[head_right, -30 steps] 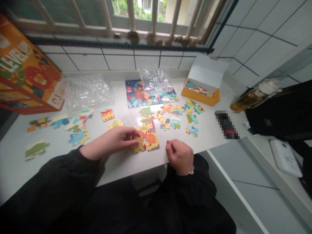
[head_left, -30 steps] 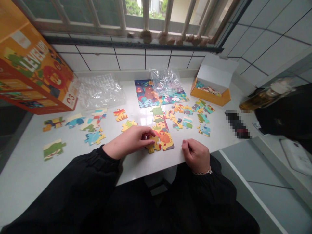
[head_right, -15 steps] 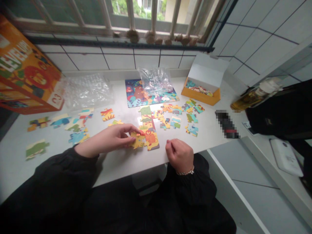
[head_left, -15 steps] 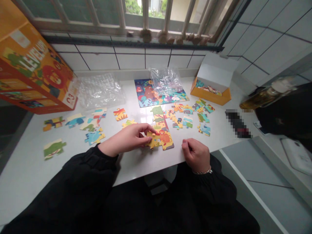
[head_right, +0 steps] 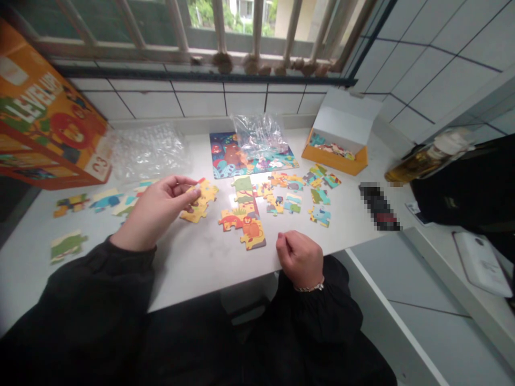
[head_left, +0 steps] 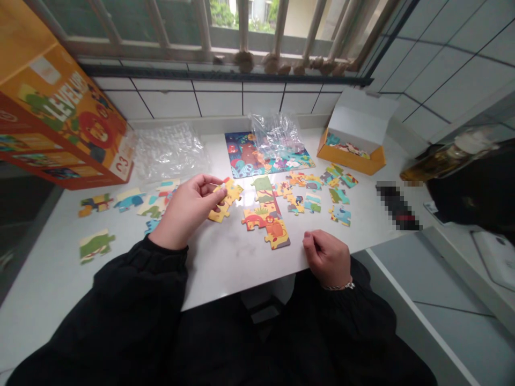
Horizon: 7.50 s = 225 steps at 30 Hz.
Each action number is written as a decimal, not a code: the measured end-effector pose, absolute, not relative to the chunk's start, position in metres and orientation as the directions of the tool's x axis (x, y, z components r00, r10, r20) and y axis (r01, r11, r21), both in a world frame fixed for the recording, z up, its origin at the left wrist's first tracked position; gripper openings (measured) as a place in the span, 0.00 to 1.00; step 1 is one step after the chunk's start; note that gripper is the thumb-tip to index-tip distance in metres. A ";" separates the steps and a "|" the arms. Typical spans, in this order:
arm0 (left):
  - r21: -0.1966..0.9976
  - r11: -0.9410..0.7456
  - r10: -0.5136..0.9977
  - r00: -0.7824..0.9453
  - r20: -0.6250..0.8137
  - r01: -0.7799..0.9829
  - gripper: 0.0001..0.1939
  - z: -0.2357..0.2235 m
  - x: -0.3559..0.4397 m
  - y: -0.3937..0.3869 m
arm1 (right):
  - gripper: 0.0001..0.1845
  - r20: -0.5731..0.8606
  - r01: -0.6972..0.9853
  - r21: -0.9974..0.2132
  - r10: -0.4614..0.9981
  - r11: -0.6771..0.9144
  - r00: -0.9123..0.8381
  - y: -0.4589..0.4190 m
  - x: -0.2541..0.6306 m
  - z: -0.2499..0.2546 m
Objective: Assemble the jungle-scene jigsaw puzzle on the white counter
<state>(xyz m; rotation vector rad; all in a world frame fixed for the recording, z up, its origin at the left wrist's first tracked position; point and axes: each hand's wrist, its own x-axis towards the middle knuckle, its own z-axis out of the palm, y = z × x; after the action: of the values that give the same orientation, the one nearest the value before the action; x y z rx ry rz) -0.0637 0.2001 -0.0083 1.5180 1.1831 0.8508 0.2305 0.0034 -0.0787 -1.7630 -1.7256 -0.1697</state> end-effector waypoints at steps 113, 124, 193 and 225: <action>0.592 -0.764 0.482 0.836 0.260 0.256 0.02 -0.042 -0.035 0.163 | 0.21 0.537 0.930 -0.355 0.835 0.096 0.119 0.003 0.232 -0.080; 0.579 -0.785 0.406 0.888 0.214 0.219 0.07 -0.042 -0.029 0.158 | 0.21 0.528 0.930 -0.357 0.840 0.084 0.127 0.004 0.231 -0.077; 0.502 -0.403 0.914 0.361 0.183 0.765 0.18 -0.010 -0.108 0.199 | 0.22 0.551 0.931 -0.346 0.829 0.117 0.101 0.004 0.232 -0.078; 0.228 -0.529 0.845 0.485 0.224 0.817 0.24 -0.040 -0.078 0.206 | 0.23 0.543 0.929 -0.353 0.833 0.108 0.109 0.003 0.231 -0.079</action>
<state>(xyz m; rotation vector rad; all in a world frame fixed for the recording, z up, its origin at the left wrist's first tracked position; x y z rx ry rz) -0.0780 0.2056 -0.0402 2.6278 1.4754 0.4754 0.2310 0.0033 -0.0789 -1.7301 -1.7295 -0.1866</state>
